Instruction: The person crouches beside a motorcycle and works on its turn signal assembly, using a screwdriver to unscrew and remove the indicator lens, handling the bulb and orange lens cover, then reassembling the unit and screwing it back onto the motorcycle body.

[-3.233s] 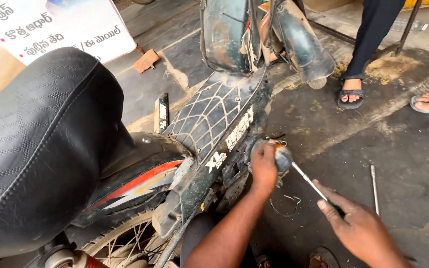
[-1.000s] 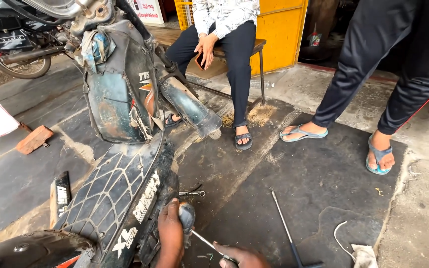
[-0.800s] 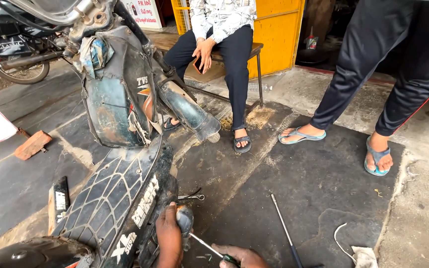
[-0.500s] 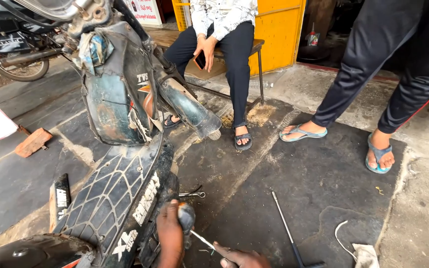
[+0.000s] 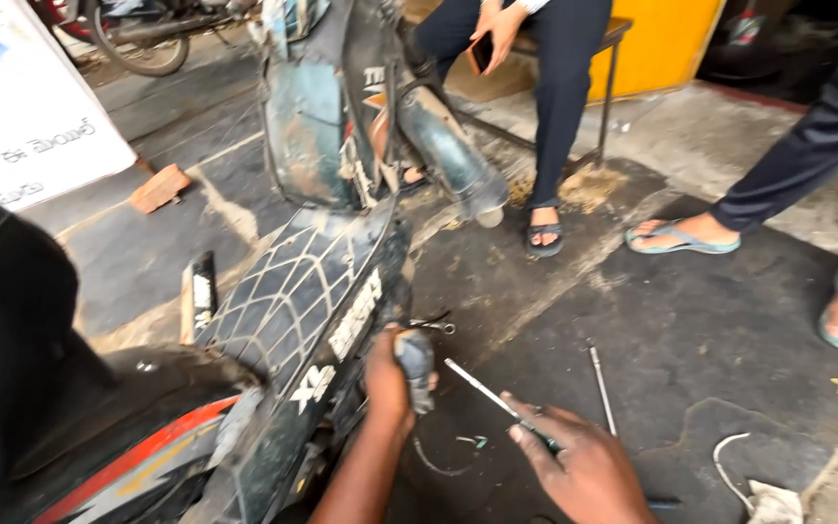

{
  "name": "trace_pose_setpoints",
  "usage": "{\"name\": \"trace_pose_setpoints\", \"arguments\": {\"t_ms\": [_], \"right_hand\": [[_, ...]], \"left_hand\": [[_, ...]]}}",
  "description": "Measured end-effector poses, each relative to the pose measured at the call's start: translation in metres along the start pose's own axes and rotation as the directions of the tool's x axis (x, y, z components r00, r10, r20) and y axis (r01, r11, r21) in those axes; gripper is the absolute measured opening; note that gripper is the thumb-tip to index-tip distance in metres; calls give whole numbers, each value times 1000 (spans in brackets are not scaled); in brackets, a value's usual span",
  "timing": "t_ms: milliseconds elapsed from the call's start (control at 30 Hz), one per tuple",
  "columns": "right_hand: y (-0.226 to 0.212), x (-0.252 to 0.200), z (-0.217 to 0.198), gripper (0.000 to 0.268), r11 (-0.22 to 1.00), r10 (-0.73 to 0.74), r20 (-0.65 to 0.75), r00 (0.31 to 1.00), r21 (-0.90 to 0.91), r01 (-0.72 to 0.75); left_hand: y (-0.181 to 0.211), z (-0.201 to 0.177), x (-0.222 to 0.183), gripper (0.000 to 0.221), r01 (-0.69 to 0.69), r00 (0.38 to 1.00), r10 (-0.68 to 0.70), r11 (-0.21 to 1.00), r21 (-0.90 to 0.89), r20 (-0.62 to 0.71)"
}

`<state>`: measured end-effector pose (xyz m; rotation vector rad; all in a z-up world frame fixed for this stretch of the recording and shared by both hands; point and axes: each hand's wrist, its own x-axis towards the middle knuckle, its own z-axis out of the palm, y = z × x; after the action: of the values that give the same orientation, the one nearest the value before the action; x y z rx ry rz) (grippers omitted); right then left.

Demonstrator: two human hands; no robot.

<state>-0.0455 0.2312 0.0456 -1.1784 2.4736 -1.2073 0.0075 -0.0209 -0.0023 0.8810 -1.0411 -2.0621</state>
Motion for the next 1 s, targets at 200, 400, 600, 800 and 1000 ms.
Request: {"name": "trace_pose_setpoints", "arguments": {"t_ms": [200, 400, 600, 800, 1000], "right_hand": [[-7, 0, -2, 49, 995, 69, -18, 997, -71, -70], [15, -4, 13, 50, 882, -71, -66, 995, -470, 32], [14, -3, 28, 55, 903, -102, -109, 989, -427, 46], [64, 5, 45, 47, 997, -35, -55, 998, -70, 32], [53, 21, 31, 49, 803, 375, 404, 834, 308, -511]], "left_hand": [[-1, 18, -20, 29, 56, 992, -56, 998, 2, 113], [-15, 14, -11, 31, -21, 988, 9, 997, 71, 156], [-27, 9, -3, 33, -157, 980, 132, 974, 166, 150], [-21, 11, -10, 33, -157, 984, 125, 944, 291, 127], [-40, -2, 14, 35, -226, 969, 189, 938, 261, 157]]}}
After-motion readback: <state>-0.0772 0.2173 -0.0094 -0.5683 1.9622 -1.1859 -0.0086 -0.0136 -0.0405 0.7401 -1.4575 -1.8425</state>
